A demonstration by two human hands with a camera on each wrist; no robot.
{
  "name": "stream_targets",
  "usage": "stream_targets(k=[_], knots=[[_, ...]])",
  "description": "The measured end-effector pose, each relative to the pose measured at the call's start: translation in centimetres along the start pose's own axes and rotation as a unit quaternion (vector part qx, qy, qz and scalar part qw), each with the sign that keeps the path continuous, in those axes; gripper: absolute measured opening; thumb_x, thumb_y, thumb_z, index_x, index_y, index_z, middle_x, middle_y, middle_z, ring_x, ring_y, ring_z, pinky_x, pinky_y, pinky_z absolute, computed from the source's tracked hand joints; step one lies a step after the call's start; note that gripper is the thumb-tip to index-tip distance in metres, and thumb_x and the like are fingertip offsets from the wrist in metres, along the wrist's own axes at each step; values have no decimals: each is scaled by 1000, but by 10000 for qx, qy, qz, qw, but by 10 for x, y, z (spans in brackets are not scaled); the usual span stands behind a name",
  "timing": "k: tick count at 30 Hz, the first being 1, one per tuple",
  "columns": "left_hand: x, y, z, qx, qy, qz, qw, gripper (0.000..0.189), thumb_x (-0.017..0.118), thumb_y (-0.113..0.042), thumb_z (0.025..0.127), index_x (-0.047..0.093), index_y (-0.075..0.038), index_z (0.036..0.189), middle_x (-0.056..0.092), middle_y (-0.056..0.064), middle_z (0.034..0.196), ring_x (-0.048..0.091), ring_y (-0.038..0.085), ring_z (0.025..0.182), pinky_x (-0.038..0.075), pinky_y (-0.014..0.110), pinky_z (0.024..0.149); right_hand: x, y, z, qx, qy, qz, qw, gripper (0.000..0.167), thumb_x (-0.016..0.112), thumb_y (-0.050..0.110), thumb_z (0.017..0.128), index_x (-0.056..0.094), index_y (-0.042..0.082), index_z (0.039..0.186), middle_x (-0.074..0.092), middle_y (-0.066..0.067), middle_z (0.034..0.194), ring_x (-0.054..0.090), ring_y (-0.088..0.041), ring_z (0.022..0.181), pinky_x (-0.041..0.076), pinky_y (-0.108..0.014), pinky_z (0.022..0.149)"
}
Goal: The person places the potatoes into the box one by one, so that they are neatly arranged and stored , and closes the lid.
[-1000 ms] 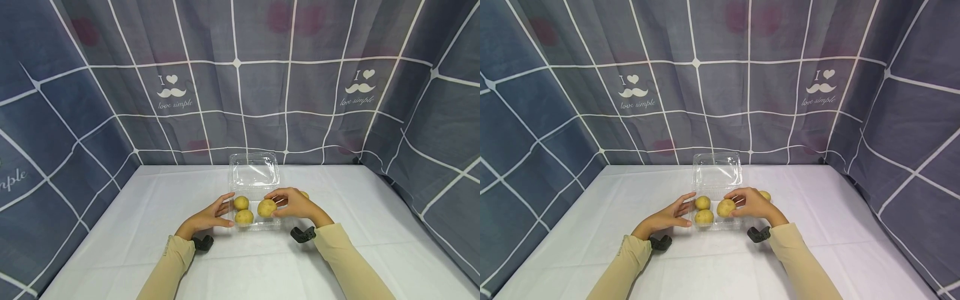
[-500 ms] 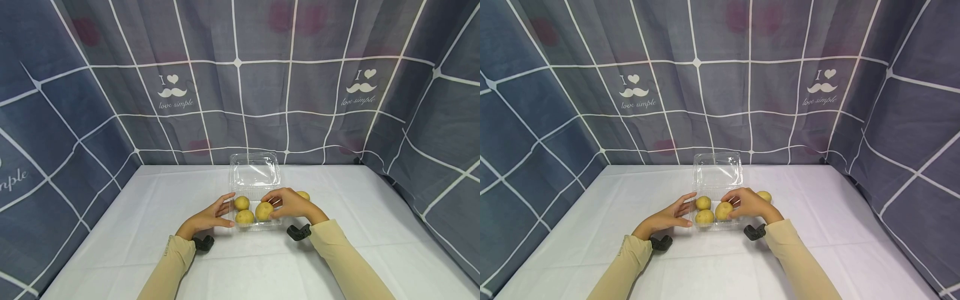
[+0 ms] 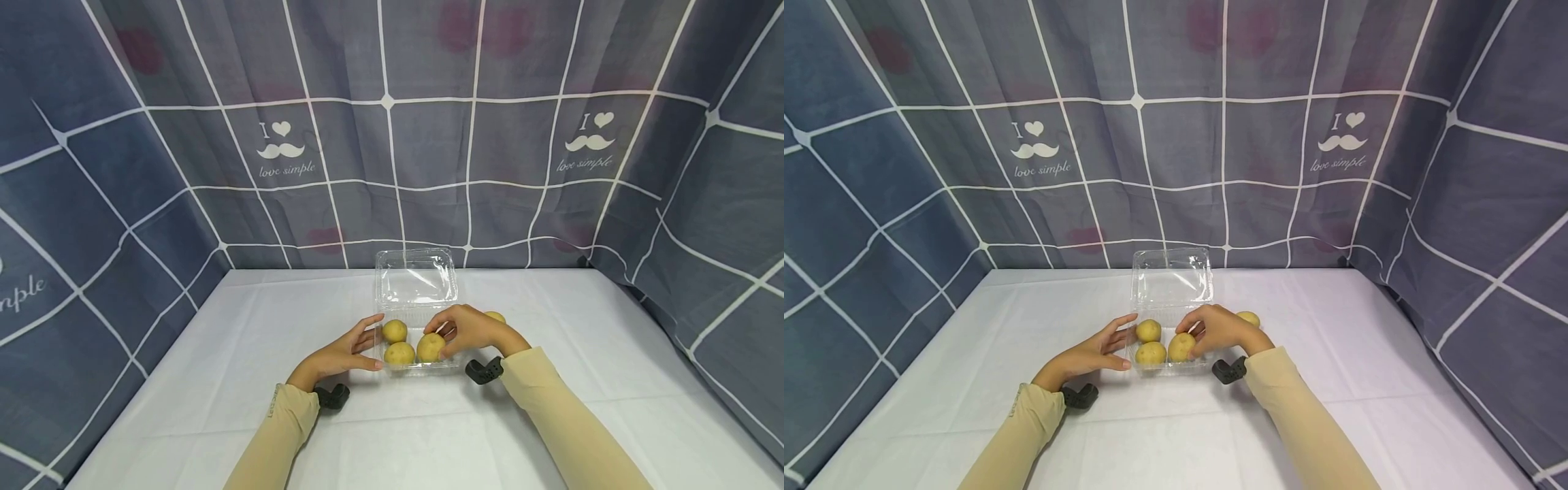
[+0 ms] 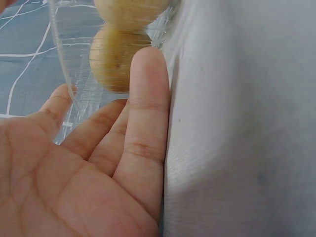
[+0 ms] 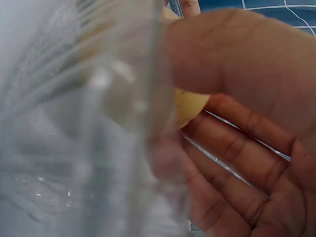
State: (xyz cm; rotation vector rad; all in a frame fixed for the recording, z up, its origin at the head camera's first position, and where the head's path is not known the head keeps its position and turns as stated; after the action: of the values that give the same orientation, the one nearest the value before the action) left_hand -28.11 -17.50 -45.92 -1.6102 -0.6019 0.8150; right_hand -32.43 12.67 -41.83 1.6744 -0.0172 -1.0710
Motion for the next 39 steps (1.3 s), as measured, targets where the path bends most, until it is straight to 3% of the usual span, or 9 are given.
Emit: stream_targets(k=[11,21,34,39], knots=[[-1,0,1,-53,-9,13,10000,105,81,-8,97,9,-10,174,19,34,173,21,49,161,26,64,126,0,3,6,109,346,27,9993,41,87,-8,80,76,-6,119,78,-12,120,76,-25,110,62,-29,91],[-2,0,1,-50,-11,-2,10000,106,81,-7,97,9,-9,174,19,34,173,21,50,161,25,64,127,2,2,6,154,231,-149,9995,41,88,-6,79,78,-2,119,79,-5,114,75,-13,102,62,-26,89],[-2,1,1,20,40,-9,10000,105,80,-7,98,8,-9,174,18,34,173,21,50,161,26,63,127,1,1,3,230,220,2,9995,39,90,1,83,77,-3,119,78,-7,116,76,-16,100,62,-27,88],[-2,1,1,32,34,-2,10000,105,80,-6,98,8,-9,174,18,34,173,20,50,161,26,63,126,-1,2,1,148,161,1,9998,36,90,3,84,76,-5,117,77,-9,116,76,-18,103,61,-29,93]])
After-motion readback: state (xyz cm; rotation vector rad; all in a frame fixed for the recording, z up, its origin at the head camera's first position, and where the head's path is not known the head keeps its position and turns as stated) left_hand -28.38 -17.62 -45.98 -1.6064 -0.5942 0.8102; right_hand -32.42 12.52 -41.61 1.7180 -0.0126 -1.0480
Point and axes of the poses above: each hand's wrist, its own z-axis towards the middle knuckle, its own x-axis out of the palm, y = z × x, the point moved 2 cm from there along z, towards the middle knuckle
